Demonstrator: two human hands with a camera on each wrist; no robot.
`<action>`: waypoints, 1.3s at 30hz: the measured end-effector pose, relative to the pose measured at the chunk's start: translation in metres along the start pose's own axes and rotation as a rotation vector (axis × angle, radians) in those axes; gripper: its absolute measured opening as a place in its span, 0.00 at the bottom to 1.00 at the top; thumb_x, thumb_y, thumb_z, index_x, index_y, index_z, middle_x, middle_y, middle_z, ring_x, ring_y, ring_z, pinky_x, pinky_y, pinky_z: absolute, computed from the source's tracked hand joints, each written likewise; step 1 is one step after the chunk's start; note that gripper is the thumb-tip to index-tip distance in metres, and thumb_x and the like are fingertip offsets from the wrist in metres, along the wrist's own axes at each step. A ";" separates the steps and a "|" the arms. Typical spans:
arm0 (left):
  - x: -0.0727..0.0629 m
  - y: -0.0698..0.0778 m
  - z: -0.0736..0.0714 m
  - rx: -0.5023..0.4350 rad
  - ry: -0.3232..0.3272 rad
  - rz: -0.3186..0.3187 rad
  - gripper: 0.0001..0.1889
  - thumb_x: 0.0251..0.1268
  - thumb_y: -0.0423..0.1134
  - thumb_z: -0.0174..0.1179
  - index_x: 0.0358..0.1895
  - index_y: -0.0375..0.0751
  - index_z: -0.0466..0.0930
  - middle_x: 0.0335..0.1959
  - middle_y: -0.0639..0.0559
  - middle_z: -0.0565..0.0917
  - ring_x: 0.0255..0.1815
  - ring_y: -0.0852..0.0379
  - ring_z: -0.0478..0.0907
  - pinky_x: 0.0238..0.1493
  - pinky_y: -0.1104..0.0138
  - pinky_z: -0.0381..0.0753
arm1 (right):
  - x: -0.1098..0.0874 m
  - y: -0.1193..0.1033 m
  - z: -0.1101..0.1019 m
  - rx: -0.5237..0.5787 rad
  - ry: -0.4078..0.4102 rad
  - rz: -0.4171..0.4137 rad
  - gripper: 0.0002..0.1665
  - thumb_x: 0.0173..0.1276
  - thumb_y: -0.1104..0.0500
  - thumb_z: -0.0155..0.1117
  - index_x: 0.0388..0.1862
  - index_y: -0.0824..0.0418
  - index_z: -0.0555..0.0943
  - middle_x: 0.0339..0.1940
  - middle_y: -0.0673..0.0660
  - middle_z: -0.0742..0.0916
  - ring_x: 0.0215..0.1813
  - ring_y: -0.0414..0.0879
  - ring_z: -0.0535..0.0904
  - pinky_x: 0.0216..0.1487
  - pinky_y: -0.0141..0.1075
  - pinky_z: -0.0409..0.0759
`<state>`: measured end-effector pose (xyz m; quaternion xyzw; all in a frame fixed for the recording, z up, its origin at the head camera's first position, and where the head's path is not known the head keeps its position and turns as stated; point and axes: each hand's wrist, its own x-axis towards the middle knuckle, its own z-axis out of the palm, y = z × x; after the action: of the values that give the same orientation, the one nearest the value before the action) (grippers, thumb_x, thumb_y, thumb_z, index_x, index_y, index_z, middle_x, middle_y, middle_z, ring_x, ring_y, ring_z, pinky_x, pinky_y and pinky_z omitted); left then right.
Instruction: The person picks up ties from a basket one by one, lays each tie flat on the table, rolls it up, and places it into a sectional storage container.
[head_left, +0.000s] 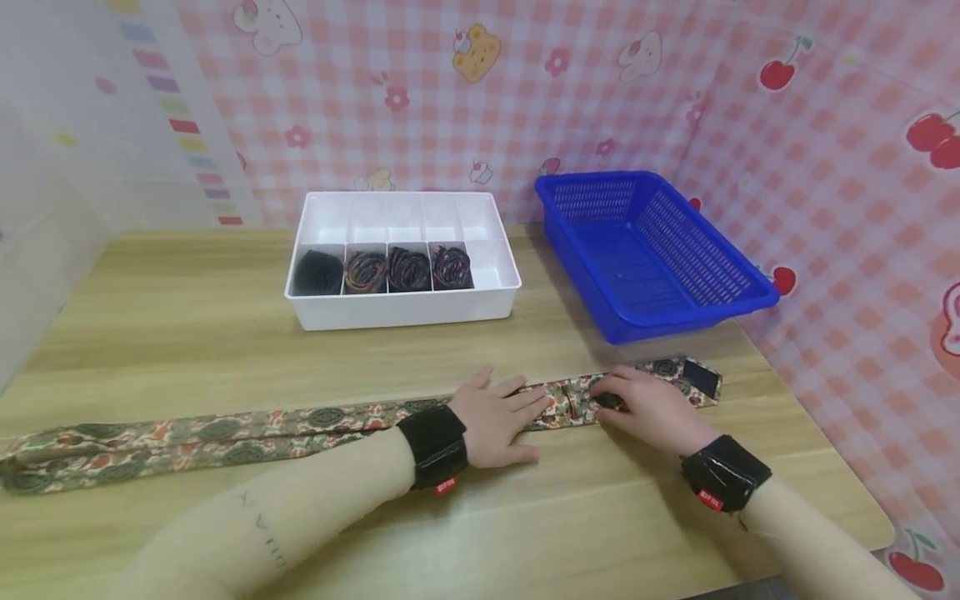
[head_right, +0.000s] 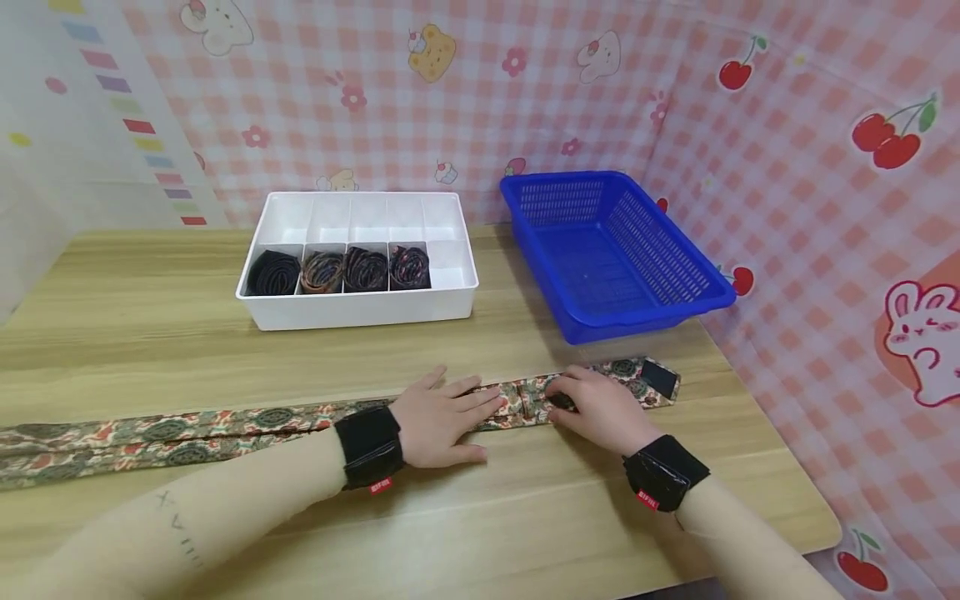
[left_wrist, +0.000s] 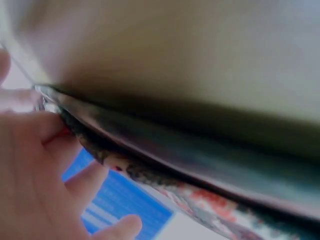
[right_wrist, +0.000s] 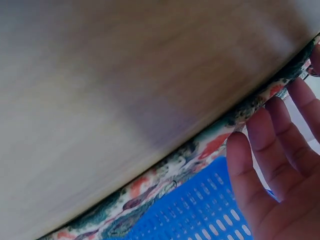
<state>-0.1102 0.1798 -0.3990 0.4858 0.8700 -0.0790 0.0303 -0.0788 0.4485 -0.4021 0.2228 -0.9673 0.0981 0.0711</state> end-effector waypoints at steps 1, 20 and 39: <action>0.006 0.004 -0.002 0.010 -0.006 -0.008 0.40 0.68 0.70 0.38 0.77 0.55 0.51 0.76 0.62 0.53 0.76 0.57 0.48 0.72 0.47 0.46 | 0.002 -0.001 0.001 0.010 -0.006 0.008 0.14 0.61 0.54 0.71 0.44 0.57 0.84 0.43 0.52 0.83 0.43 0.48 0.81 0.44 0.46 0.80; -0.016 -0.004 -0.003 -0.073 0.037 -0.102 0.37 0.66 0.68 0.45 0.75 0.55 0.59 0.74 0.54 0.62 0.73 0.49 0.58 0.69 0.46 0.54 | 0.034 -0.007 -0.001 0.280 -0.117 0.192 0.13 0.67 0.58 0.63 0.21 0.55 0.76 0.17 0.45 0.75 0.21 0.40 0.68 0.26 0.35 0.68; -0.101 -0.057 -0.002 -0.092 0.067 -0.225 0.33 0.56 0.53 0.67 0.66 0.51 0.71 0.51 0.47 0.81 0.49 0.45 0.79 0.54 0.48 0.70 | 0.015 0.071 -0.014 0.477 -0.254 0.417 0.17 0.66 0.58 0.62 0.19 0.61 0.72 0.15 0.49 0.73 0.18 0.42 0.70 0.21 0.36 0.77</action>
<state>-0.1056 0.0661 -0.3778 0.3854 0.9223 -0.0257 0.0143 -0.1226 0.5074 -0.3966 0.0410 -0.9429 0.3056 -0.1258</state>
